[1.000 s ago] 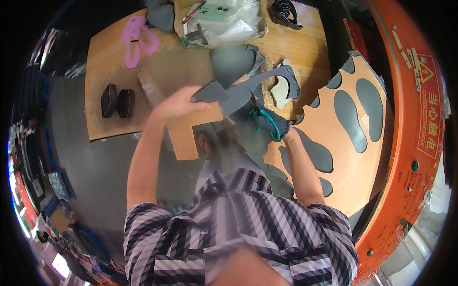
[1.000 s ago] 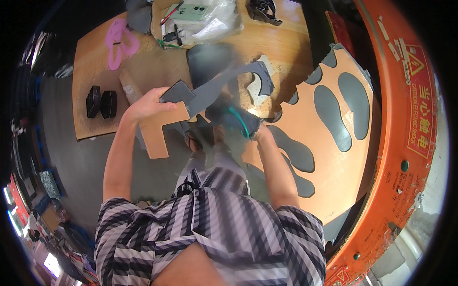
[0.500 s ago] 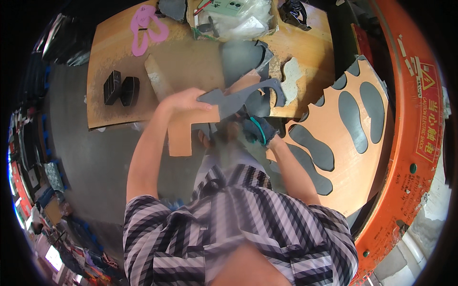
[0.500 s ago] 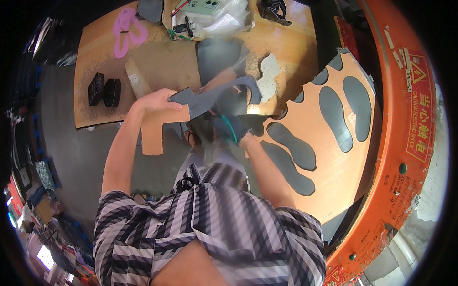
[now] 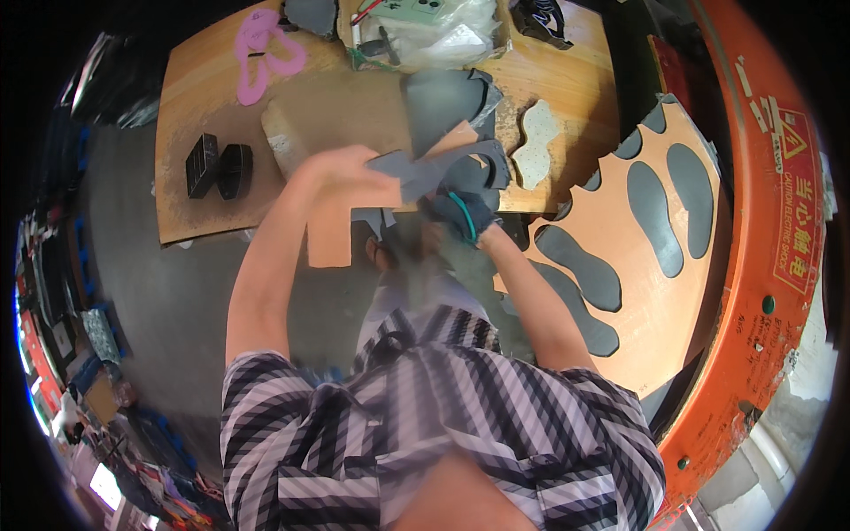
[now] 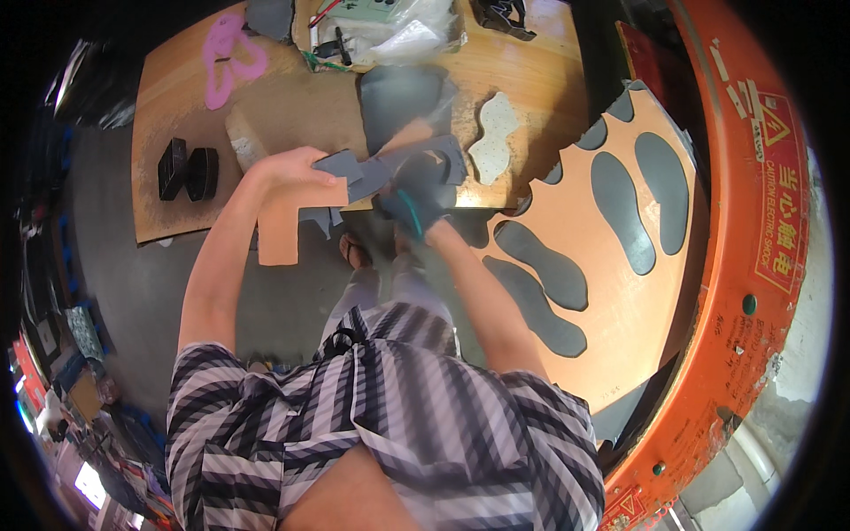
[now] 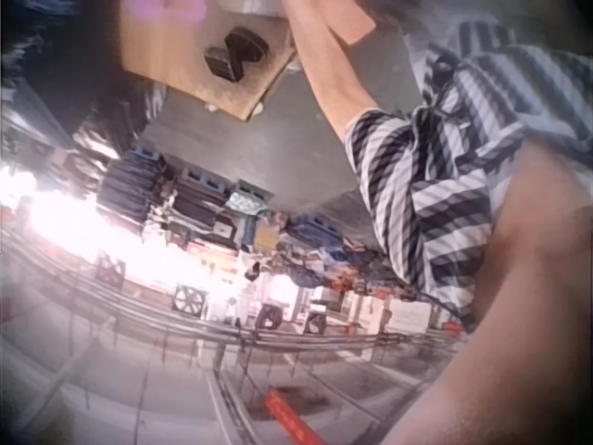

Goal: The person places a large sheet of black rubber onto a hydraulic cutting press, aligns it, and operates the machine to cut out multiple insole shapes. After cutting, the person removes the insoles and scrap pieces, trims edges with scissors, and places the finished insoles into a plastic bag.

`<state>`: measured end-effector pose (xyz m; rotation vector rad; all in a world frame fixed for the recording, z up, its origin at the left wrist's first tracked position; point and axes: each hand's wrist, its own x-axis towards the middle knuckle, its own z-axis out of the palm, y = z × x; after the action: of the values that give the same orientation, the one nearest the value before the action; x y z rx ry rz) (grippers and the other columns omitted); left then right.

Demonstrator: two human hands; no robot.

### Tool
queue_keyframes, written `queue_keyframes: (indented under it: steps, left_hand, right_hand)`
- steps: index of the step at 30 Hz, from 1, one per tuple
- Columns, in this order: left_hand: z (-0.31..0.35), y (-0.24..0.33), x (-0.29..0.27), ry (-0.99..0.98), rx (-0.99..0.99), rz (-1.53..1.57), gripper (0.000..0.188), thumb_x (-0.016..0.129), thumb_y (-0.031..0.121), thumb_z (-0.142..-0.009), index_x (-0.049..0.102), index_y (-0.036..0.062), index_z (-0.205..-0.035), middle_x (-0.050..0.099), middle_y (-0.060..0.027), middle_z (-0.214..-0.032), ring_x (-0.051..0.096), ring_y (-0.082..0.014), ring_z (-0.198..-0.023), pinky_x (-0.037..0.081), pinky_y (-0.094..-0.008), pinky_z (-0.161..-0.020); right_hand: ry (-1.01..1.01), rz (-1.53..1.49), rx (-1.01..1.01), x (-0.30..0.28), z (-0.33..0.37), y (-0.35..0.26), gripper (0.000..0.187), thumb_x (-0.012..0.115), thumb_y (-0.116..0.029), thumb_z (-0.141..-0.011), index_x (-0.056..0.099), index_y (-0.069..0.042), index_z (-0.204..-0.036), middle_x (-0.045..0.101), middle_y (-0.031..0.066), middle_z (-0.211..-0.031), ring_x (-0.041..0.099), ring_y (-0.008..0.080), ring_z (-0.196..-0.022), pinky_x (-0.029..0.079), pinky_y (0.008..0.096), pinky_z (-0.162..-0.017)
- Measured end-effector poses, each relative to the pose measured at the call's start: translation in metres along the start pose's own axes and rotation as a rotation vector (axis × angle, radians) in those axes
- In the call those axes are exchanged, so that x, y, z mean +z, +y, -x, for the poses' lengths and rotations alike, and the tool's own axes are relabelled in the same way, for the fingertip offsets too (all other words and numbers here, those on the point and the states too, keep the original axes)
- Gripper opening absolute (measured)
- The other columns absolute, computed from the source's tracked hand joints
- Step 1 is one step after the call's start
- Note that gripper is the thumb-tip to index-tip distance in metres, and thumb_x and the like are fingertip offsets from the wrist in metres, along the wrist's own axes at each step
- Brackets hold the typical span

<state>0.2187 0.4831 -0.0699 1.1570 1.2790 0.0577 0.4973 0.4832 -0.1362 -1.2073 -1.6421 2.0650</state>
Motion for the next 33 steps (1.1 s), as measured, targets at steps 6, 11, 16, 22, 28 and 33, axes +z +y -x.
queue_keyframes:
  steps: [6, 11, 16, 22, 28, 33]
  left_hand:
    - [-0.001, -0.021, 0.031, -0.209, 0.028, -0.112, 0.052, 0.073, 0.035, -0.072, 0.061, -0.0011, -0.108, 0.065, -0.0092, -0.096, 0.059, -0.0163, -0.089, 0.046, -0.0299, -0.077]
    - [0.025, -0.032, 0.027, -0.057, 0.004, 0.120, 0.050, 0.074, 0.032, -0.072, 0.061, -0.0022, -0.107, 0.064, -0.0074, -0.096, 0.058, -0.0141, -0.088, 0.045, -0.0298, -0.078]
    - [-0.011, -0.008, 0.042, 0.268, 0.262, 0.350, 0.059, 0.074, 0.039, -0.071, 0.059, -0.0031, -0.110, 0.064, -0.0103, -0.103, 0.059, -0.0178, -0.094, 0.044, -0.0304, -0.087]
    - [-0.094, 0.045, 0.081, 0.680, 0.080, -0.510, 0.071, 0.072, 0.047, -0.064, 0.054, 0.0150, -0.124, 0.052, -0.0196, -0.123, 0.049, -0.0324, -0.115, 0.042, -0.0401, -0.095]
    - [-0.103, 0.045, 0.072, 0.556, 0.082, -0.360, 0.063, 0.070, 0.044, -0.067, 0.055, 0.0127, -0.119, 0.053, -0.0116, -0.121, 0.052, -0.0300, -0.108, 0.046, -0.0402, -0.087]
    - [-0.097, 0.041, 0.081, 0.686, 0.212, -0.320, 0.058, 0.068, 0.042, -0.069, 0.056, 0.0058, -0.113, 0.055, -0.0089, -0.115, 0.054, -0.0281, -0.104, 0.046, -0.0384, -0.086]
  right_hand:
    - [0.014, -0.488, 0.427, 0.005, -0.015, -0.002, 0.029, 0.061, -0.032, -0.086, 0.061, -0.005, -0.096, 0.057, -0.0007, -0.077, 0.057, 0.0125, -0.075, 0.046, 0.0275, -0.061]
    - [-0.050, -0.151, 0.246, -0.010, 0.018, -0.011, 0.032, 0.060, -0.032, -0.084, 0.060, -0.004, -0.099, 0.059, 0.0062, -0.084, 0.058, 0.0189, -0.080, 0.046, 0.0306, -0.067]
    - [0.056, 0.329, 0.002, -0.060, 0.037, -0.017, 0.036, 0.060, -0.032, -0.081, 0.060, -0.004, -0.102, 0.061, 0.0130, -0.091, 0.058, 0.0253, -0.085, 0.046, 0.0336, -0.073]
    - [0.179, 1.004, 0.060, -0.129, -0.032, 0.007, 0.027, 0.057, -0.016, -0.075, 0.062, -0.006, -0.100, 0.062, 0.0192, -0.099, 0.059, 0.0329, -0.092, 0.047, 0.0383, -0.078]
    - [0.091, 1.178, 0.142, -0.175, -0.076, 0.038, 0.018, 0.060, -0.007, -0.069, 0.064, -0.006, -0.086, 0.063, 0.0169, -0.090, 0.060, 0.0320, -0.085, 0.049, 0.0374, -0.071]
    - [0.038, 1.210, 0.196, -0.207, -0.089, 0.070, 0.017, 0.061, -0.007, -0.068, 0.065, -0.006, -0.084, 0.064, 0.0165, -0.089, 0.060, 0.0319, -0.083, 0.049, 0.0373, -0.069]
